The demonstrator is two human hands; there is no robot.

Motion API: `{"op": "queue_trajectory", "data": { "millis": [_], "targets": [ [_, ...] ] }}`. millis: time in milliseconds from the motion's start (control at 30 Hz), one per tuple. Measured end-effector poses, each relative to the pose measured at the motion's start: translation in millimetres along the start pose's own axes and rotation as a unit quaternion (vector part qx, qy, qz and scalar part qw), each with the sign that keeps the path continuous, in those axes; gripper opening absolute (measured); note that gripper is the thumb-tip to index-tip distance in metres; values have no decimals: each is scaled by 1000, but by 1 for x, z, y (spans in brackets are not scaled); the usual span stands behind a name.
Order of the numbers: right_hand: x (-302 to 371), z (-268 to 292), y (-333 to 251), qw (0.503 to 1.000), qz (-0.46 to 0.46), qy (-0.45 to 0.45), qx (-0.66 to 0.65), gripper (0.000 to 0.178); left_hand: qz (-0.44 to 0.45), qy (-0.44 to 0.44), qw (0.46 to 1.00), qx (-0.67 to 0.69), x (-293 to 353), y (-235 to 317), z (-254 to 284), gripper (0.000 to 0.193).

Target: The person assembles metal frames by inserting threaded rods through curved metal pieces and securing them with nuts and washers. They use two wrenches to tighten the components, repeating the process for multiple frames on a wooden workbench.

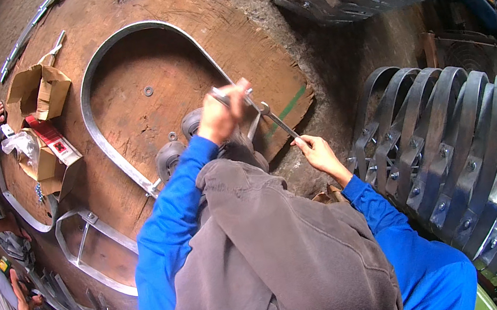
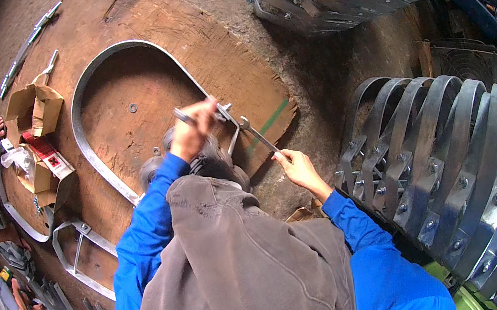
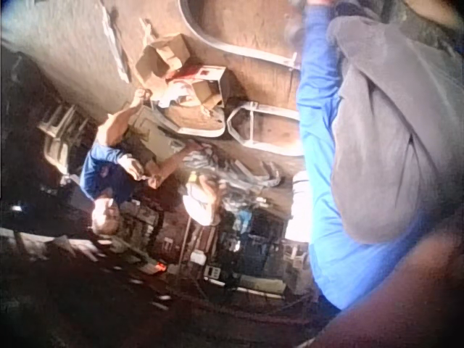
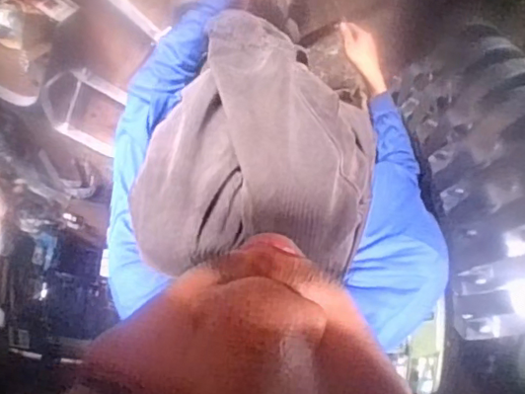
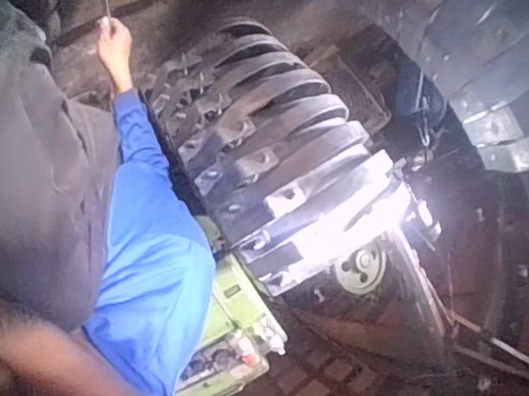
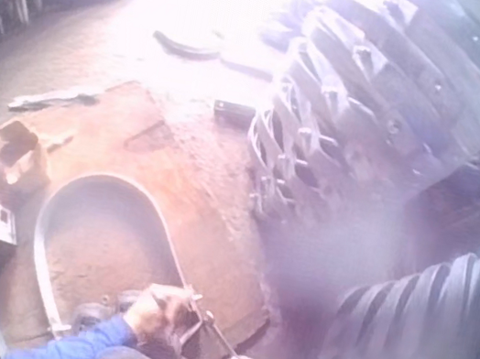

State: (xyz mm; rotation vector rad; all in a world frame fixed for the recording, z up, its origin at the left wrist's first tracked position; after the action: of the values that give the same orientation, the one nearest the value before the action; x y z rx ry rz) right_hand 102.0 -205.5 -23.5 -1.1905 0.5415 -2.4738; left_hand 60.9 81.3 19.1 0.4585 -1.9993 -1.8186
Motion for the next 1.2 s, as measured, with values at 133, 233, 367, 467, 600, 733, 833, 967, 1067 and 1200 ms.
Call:
{"op": "queue_trajectory", "data": {
  "millis": [133,233,367,467,600,733,833,967,1067,1200],
  "targets": [
    [3,11,-7,999,-37,35,21,44,171,-11,951,257,-54,-24,34,46],
    [4,15,-11,996,-16,86,1,44,265,10,936,229,-69,-38,40,46],
    [-2,11,-7,995,8,98,-26,43,263,22,945,192,-80,-49,41,43],
    [-5,9,-10,990,42,127,-34,42,269,33,946,178,-73,-65,45,42],
    [-15,-3,2,986,66,140,-65,42,310,74,935,157,-63,-77,39,43],
    [-22,-8,2,992,42,103,-58,42,296,86,938,161,-65,-94,40,43],
    [-23,-16,0,987,73,118,-75,41,249,115,954,119,-72,-105,40,43],
    [-21,-22,-13,993,43,81,-74,39,224,106,956,159,-72,-111,33,44],
    [-18,-22,-20,999,4,41,-13,35,222,107,963,112,-71,-109,34,43],
    [-20,-31,-27,974,184,128,-30,26,228,133,963,51,-75,-114,36,44]
  ]
}}
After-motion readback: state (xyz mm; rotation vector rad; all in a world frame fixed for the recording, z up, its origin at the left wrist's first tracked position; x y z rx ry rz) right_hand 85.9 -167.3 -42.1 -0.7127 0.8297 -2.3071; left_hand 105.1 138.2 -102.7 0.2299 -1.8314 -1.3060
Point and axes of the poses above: each hand's wrist, its own x-axis away from the middle knuckle, its own z-axis out of the back of the hand, y = z × x, the point moved 7 cm from there along -x, towards the middle knuckle, and after that the axes turned 7 degrees about x, right-handed, at the moved point
